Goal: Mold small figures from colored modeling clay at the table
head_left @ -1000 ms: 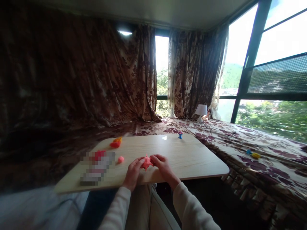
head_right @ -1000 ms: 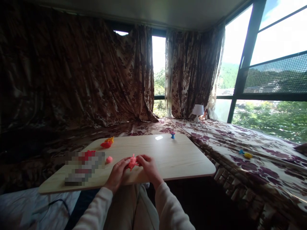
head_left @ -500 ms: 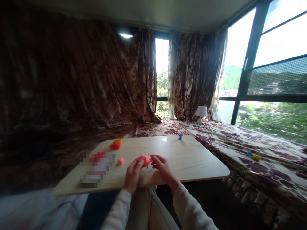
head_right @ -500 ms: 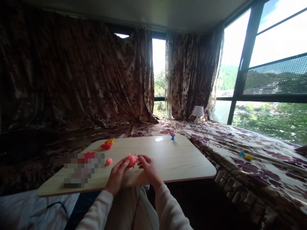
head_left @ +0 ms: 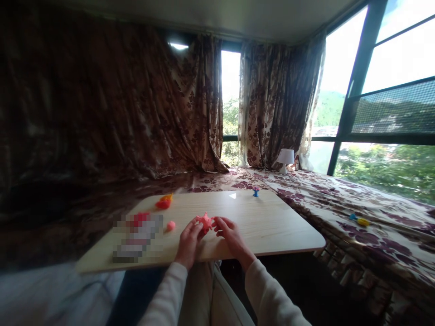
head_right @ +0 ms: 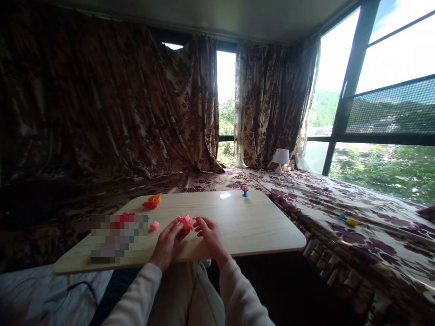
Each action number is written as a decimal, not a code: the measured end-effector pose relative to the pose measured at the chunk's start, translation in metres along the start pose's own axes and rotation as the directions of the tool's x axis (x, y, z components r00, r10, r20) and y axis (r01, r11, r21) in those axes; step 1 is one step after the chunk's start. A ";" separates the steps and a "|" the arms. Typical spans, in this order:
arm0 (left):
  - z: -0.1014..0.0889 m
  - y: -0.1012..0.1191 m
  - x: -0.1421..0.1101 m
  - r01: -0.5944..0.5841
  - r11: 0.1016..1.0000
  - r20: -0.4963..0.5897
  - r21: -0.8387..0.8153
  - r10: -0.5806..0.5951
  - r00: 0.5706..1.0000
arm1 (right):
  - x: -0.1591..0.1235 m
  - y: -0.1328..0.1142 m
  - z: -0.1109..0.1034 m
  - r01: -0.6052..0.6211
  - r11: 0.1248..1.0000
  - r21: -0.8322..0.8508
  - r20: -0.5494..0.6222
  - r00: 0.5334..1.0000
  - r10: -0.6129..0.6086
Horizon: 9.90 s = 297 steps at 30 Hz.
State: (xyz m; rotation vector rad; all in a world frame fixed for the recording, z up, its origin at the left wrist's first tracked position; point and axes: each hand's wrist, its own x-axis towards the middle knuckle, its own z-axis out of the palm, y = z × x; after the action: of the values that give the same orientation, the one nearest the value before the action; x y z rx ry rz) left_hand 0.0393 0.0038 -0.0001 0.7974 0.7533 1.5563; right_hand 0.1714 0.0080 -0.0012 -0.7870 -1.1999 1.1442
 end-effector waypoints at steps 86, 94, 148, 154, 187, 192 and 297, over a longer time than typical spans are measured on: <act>-0.002 -0.008 -0.001 -0.139 0.984 0.042 0.114 0.135 0.990 | -0.003 -0.004 0.003 0.051 0.981 -0.185 0.089 0.995 -0.035; -0.003 -0.008 -0.002 -0.150 0.972 0.091 0.182 0.135 0.987 | -0.003 -0.001 0.003 0.069 0.981 -0.180 0.046 0.997 -0.062; -0.003 -0.005 0.001 -0.124 0.992 -0.086 0.023 0.125 0.988 | -0.004 -0.004 -0.002 -0.019 0.997 -0.076 0.020 1.000 0.020; -0.011 -0.011 0.001 -0.246 0.932 -0.065 0.266 0.272 0.960 | -0.003 -0.005 -0.001 -0.050 0.998 -0.036 0.007 0.999 0.050; 0.000 -0.009 -0.008 -0.447 0.713 0.114 0.540 0.465 0.878 | -0.004 -0.008 0.002 -0.087 0.995 -0.039 0.018 0.996 0.087; 0.003 -0.005 -0.011 -0.460 0.682 0.112 0.569 0.490 0.864 | -0.005 -0.011 0.002 -0.104 0.993 -0.060 0.014 0.994 0.105; -0.001 -0.004 -0.008 0.028 0.992 0.117 0.126 -0.042 0.992 | -0.009 -0.010 -0.003 0.016 0.996 -0.091 0.136 0.991 -0.004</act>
State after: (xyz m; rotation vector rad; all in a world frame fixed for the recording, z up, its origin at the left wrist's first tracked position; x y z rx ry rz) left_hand 0.0418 -0.0035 -0.0044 0.9554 0.7774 1.4274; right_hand 0.1768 -0.0033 0.0050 -0.7811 -1.3761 1.1554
